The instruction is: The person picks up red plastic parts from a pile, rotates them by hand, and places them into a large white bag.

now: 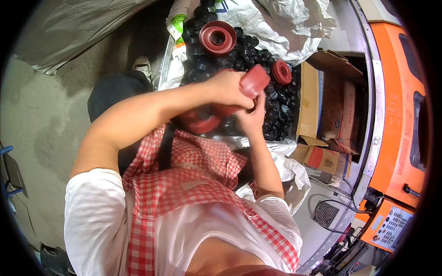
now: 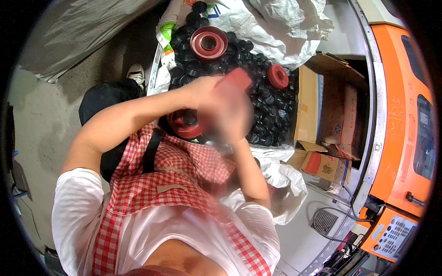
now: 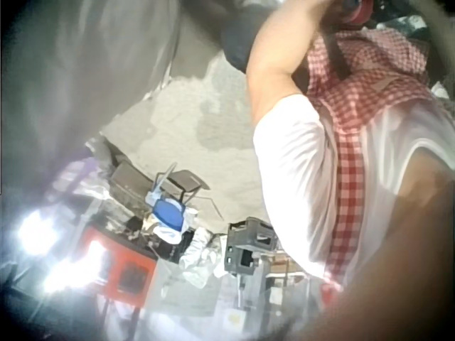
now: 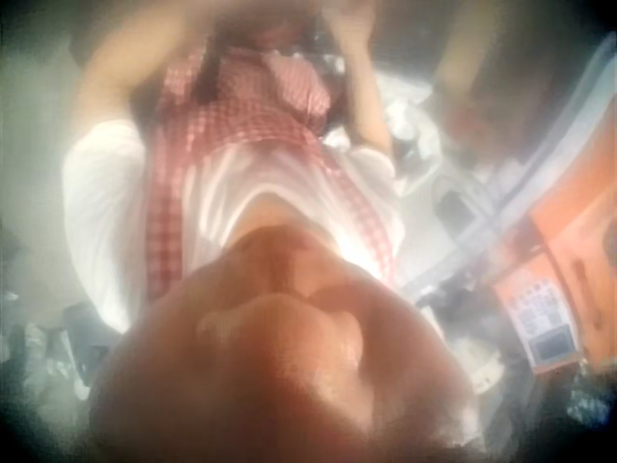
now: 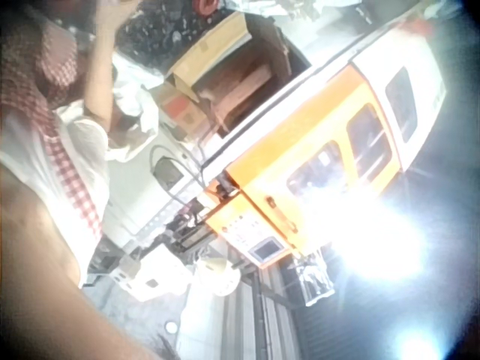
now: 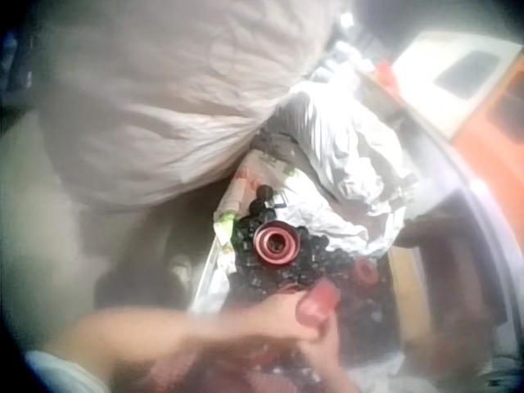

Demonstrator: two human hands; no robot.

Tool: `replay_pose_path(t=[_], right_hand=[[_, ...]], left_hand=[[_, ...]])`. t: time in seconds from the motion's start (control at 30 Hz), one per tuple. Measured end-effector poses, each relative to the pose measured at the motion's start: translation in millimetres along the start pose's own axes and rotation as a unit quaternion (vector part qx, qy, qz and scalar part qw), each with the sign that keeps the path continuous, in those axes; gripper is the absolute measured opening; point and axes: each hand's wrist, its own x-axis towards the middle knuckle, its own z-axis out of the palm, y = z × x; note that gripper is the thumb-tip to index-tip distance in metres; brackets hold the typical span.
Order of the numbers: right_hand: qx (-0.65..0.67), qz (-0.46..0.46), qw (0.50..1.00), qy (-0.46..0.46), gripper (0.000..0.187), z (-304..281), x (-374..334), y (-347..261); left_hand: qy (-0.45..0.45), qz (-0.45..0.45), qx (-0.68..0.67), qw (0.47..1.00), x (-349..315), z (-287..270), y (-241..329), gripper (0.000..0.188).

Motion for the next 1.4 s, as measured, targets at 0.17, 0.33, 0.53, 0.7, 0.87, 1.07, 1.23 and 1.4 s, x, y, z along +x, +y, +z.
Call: replay_pose_path(t=[0.17, 0.33, 0.53, 0.7, 0.87, 1.07, 1.23, 1.4], right_hand=[[-0.187, -0.378, 0.903, -0.074, 0.062, -14, 6, -20], [-0.094, -0.154, 0.98, -0.08, 0.057, -16, -1, -12], [0.285, 0.226, 0.916, -0.172, 0.05, -24, 8, 5], [0.319, 0.251, 0.913, 0.024, 0.056, -4, -10, 14], [-0.218, -0.238, 0.946, -0.024, 0.065, -6, -18, 25], [-0.196, -0.155, 0.967, -0.044, 0.064, -12, -10, 8], [0.435, 0.328, 0.83, -0.122, 0.051, -18, 5, -6], [0.339, 0.227, 0.913, -0.025, 0.05, -9, -9, 27]], left_hand=[[-0.105, -0.236, -0.243, 0.935, -2, -13, 9, 0.035], [-0.093, -0.178, -0.229, 0.953, -1, -6, 7, 0.043], [-0.007, 0.062, 0.007, 0.998, -12, 9, -1, 0.081], [0.021, 0.047, 0.139, 0.989, -11, 13, -11, 0.089], [-0.11, -0.162, -0.175, 0.965, -3, -11, 2, 0.035], [-0.107, -0.13, -0.219, 0.961, -9, -10, 2, 0.04], [-0.039, -0.048, -0.056, 0.996, -15, 5, 9, 0.061], [-0.04, -0.038, -0.007, 0.998, -14, 4, 11, 0.057]])
